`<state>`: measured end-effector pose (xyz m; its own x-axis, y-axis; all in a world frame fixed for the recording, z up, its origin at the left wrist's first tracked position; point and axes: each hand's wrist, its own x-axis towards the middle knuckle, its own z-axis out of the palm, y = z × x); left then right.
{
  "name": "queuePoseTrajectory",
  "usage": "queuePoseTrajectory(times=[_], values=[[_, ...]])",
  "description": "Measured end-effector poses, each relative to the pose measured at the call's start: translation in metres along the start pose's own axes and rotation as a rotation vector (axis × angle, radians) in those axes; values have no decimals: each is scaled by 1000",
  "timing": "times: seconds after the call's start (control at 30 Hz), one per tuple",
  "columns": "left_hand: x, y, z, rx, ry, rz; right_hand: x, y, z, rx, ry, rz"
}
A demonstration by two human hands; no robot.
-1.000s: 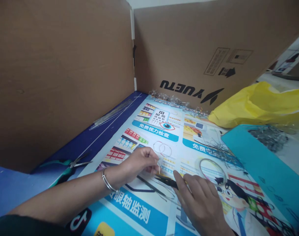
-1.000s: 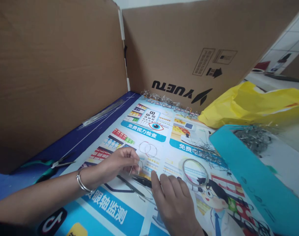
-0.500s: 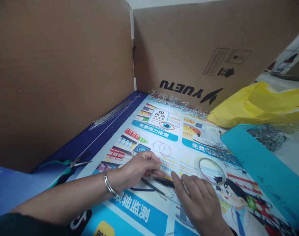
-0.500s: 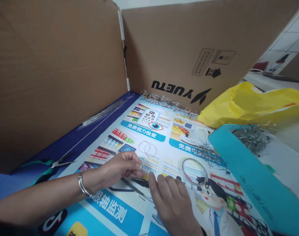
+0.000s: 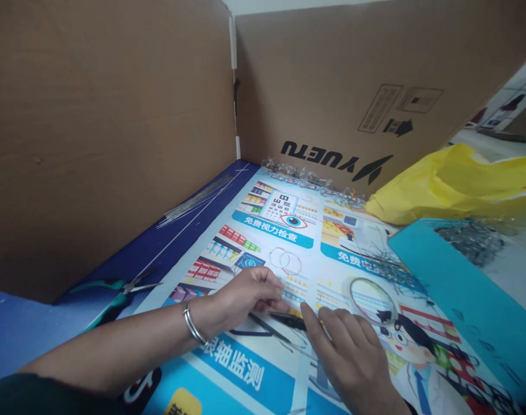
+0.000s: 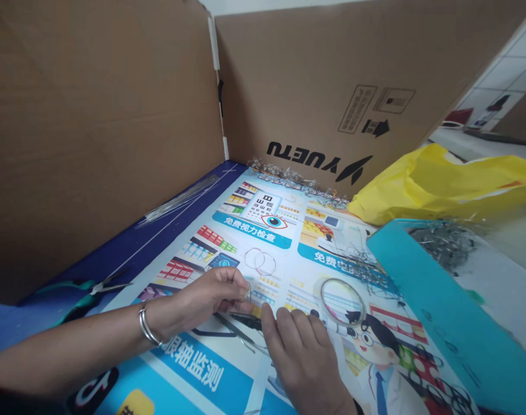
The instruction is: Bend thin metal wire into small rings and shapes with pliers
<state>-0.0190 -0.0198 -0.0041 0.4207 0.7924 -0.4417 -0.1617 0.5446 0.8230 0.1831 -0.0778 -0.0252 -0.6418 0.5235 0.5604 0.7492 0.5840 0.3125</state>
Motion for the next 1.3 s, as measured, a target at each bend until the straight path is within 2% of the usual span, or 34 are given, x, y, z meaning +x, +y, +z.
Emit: queuePoseTrajectory(times=[0.37,0.63,0.8,0.9,1.03,1.1,1.2,1.3], values=[[2,-3,-1,6,22,53,1,-1,0,25,-45,22],[4,-5,-2,71,6,212,-3,-4,6,49,-71,64],[4,-6,-5,200,-12,292,0,-8,9,120,-66,124],[1,-5,-7,369,-31,436,0,-9,11,196,-77,181],[-2,-2,-10,755,-75,757,-3,-10,13,312,-120,232],[-3,0,-11,846,-100,830,-4,-10,14,336,-141,244],[-3,5,-12,866,-84,822,-3,-8,15,315,-148,252],[2,15,-18,830,40,710,-2,-7,16,267,-111,274]])
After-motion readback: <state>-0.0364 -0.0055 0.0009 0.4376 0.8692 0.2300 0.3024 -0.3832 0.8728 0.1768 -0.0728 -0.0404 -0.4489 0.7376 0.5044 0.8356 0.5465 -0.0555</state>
